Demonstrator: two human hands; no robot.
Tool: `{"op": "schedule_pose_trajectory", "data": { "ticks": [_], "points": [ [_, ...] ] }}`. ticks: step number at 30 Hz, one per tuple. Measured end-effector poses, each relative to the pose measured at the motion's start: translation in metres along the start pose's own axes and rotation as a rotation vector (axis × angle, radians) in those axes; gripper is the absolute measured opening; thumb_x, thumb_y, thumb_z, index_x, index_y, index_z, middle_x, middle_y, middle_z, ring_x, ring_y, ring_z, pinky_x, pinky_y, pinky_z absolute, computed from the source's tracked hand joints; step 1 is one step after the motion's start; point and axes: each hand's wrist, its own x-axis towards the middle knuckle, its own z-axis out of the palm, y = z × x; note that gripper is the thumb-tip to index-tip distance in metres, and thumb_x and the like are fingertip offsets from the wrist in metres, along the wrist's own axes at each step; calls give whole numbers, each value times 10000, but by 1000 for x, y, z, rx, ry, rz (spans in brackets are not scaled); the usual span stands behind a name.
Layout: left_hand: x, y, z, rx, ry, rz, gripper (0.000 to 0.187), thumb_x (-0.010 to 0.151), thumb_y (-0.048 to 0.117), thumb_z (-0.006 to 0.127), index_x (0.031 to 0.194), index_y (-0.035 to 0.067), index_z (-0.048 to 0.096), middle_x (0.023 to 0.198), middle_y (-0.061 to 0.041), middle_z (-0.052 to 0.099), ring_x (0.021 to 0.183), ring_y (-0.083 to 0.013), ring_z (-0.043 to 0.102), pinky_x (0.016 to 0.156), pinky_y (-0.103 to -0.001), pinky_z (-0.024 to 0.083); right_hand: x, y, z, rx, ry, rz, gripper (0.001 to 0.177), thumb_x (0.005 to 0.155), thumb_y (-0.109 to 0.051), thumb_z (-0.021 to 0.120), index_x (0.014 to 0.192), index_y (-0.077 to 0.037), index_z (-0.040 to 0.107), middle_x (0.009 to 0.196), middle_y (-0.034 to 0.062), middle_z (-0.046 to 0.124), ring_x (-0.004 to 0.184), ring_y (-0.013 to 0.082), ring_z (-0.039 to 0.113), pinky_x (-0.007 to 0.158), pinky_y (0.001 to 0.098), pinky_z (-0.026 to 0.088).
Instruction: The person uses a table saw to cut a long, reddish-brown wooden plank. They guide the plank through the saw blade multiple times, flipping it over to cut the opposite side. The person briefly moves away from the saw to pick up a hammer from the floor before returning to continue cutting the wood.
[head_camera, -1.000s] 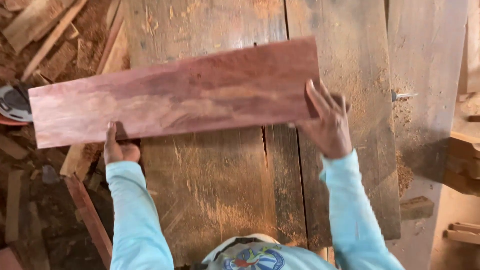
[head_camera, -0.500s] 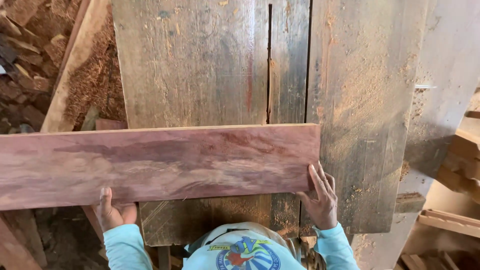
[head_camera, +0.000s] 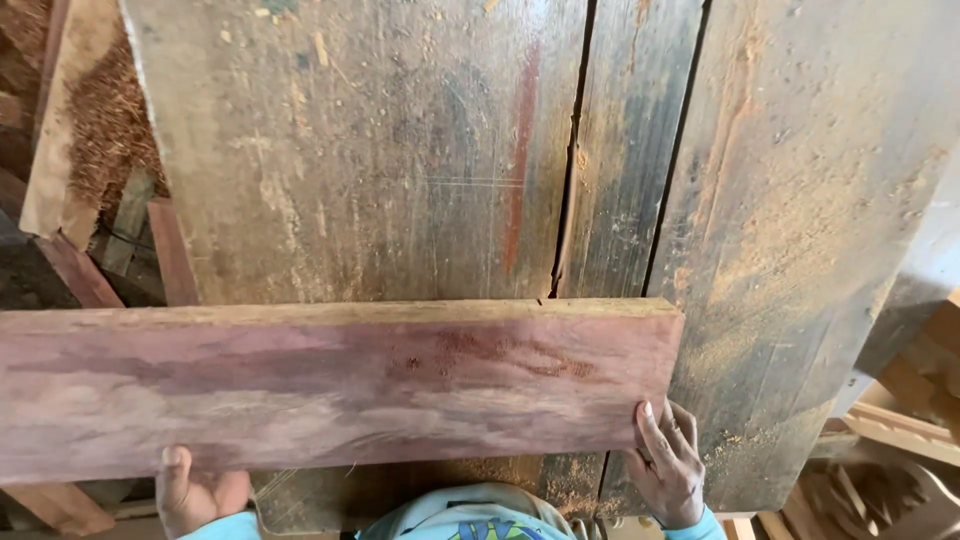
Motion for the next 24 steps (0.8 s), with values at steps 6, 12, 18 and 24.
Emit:
{"op": "schedule_pose_trajectory", "data": {
  "ticks": [6,12,18,24],
  "points": [
    [1,13,32,64,-64,11,820,888,394,828,1585,106,507,1542,-55,580,1418,-290,533,1196,-568,388,-2,7,-2,26,-42,21,779,596,37,790,1346,-36,594,1346,259,627,1119,458,625,927,481,543],
    [7,20,72,35,-56,46,855,894,398,843,1601,81,479,1570,-83,547,1435,-308,524,1210,-570,402,4,8,4,32,-5,-29,746,608,31,806,1325,-42,614,1279,227,667,1058,423,630,897,487,546],
    [7,20,74,115,-104,68,887,872,281,869,1609,53,431,1541,-79,531,1410,-272,525,1195,-534,447,-7,14,11,9,-7,16,803,627,-18,832,1387,-77,581,1312,207,668,1117,406,633,927,465,556],
    [6,19,83,119,-114,132,830,892,285,837,1594,43,466,1502,-79,567,1374,-265,549,1165,-490,461,-2,11,9,-3,-8,27,831,616,-5,817,1406,-103,575,1367,168,649,1172,386,617,969,461,541]
  ]
}}
